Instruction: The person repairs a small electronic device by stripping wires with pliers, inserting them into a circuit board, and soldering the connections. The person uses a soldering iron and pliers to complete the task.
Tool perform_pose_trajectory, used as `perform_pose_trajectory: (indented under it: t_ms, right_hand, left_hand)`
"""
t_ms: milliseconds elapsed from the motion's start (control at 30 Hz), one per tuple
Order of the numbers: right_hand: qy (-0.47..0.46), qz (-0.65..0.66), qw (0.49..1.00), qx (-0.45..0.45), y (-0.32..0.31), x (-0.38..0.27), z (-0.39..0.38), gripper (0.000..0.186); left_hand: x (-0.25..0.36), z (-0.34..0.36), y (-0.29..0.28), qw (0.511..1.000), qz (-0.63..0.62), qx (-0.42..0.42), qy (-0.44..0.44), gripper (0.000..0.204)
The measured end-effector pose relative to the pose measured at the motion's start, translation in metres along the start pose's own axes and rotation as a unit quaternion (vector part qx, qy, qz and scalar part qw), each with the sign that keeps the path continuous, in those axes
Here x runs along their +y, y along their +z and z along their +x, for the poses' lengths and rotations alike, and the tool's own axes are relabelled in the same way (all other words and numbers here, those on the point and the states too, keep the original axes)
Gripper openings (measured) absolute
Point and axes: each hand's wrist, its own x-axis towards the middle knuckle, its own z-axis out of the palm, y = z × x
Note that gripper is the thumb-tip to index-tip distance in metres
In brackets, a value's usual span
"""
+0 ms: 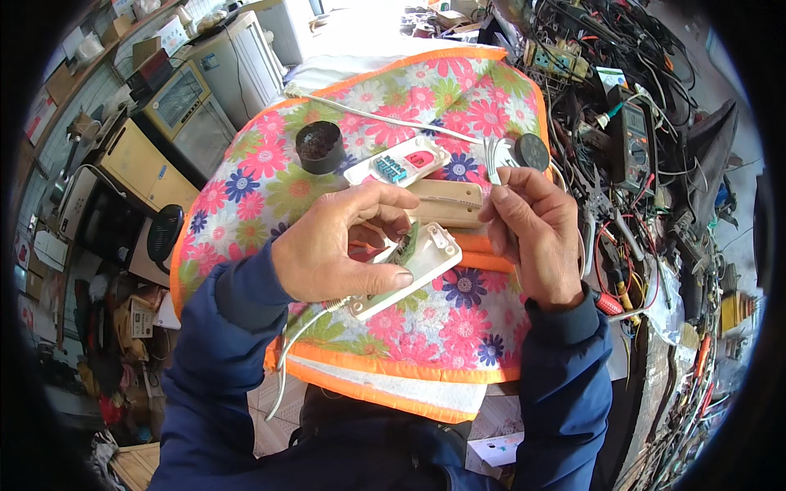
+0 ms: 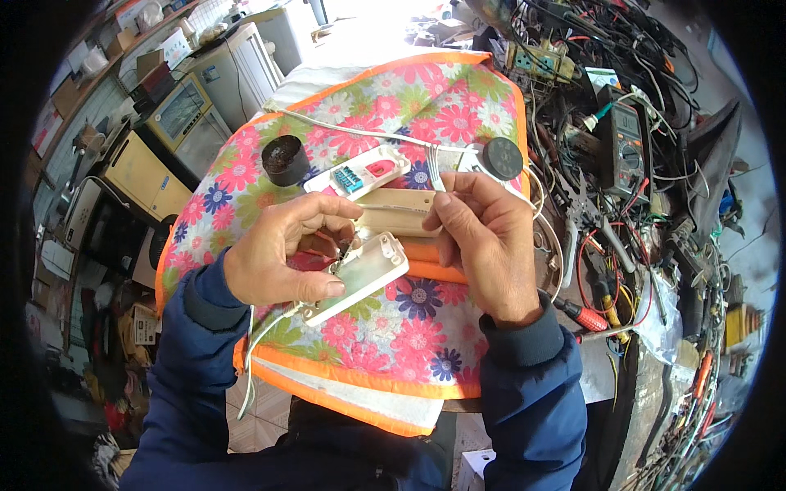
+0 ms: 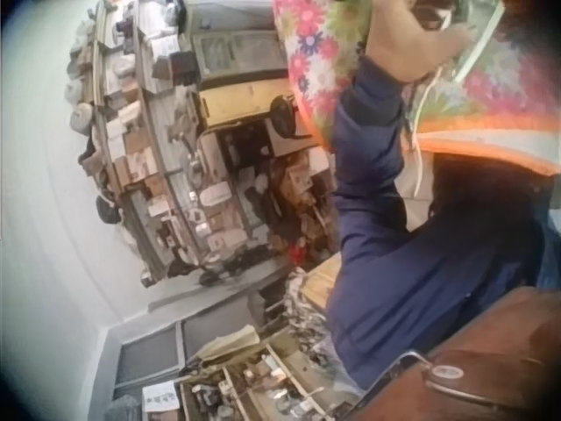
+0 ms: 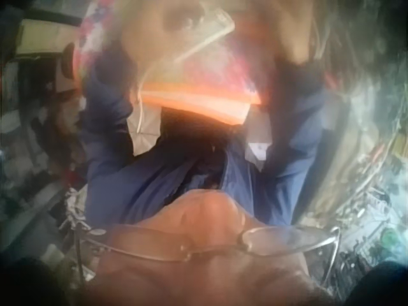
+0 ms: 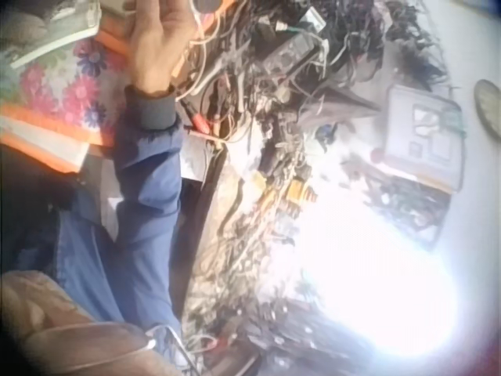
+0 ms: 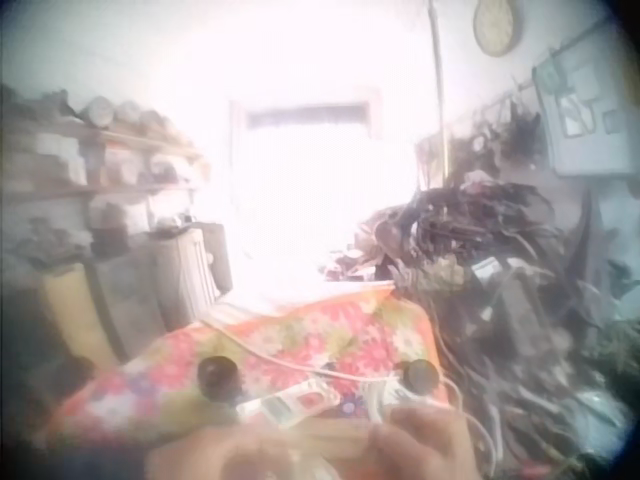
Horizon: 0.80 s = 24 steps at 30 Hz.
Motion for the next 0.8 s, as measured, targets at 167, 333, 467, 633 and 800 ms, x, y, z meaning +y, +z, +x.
perform_pose_trajectory:
  t_ms: [167, 333, 467, 633, 800]
  right_hand:
    - [0.001, -0.011, 1.0, -0.021, 0.003, -0.004, -0.004, 0.016]
    - [0.014, -0.042, 0.999, -0.019, 0.001, -0.001, -0.004, 0.017]
    - [0.037, -0.084, 0.995, -0.042, 0.004, -0.005, -0.007, 0.019]
    - [0.035, -0.174, 0.973, -0.149, -0.006, -0.006, -0.008, 0.025]
    - [0.083, -0.104, 0.974, -0.183, -0.008, -0.011, -0.006, 0.021]
  left_hand:
    - [-0.016, 0.003, 0.003, 0.999, 0.03, -0.016, 0.012, 0.072]
    - [-0.003, 0.003, 0.002, 0.994, 0.092, -0.05, -0.029, 0.055]
    - [-0.018, 0.0, -0.001, 0.994, 0.109, 0.004, -0.02, 0.044]
    - [-0.01, 0.002, 0.001, 0.988, 0.146, 0.023, -0.04, 0.039]
    - [-0.014, 0.001, 0.004, 0.992, 0.128, 0.0, 0.004, 0.046]
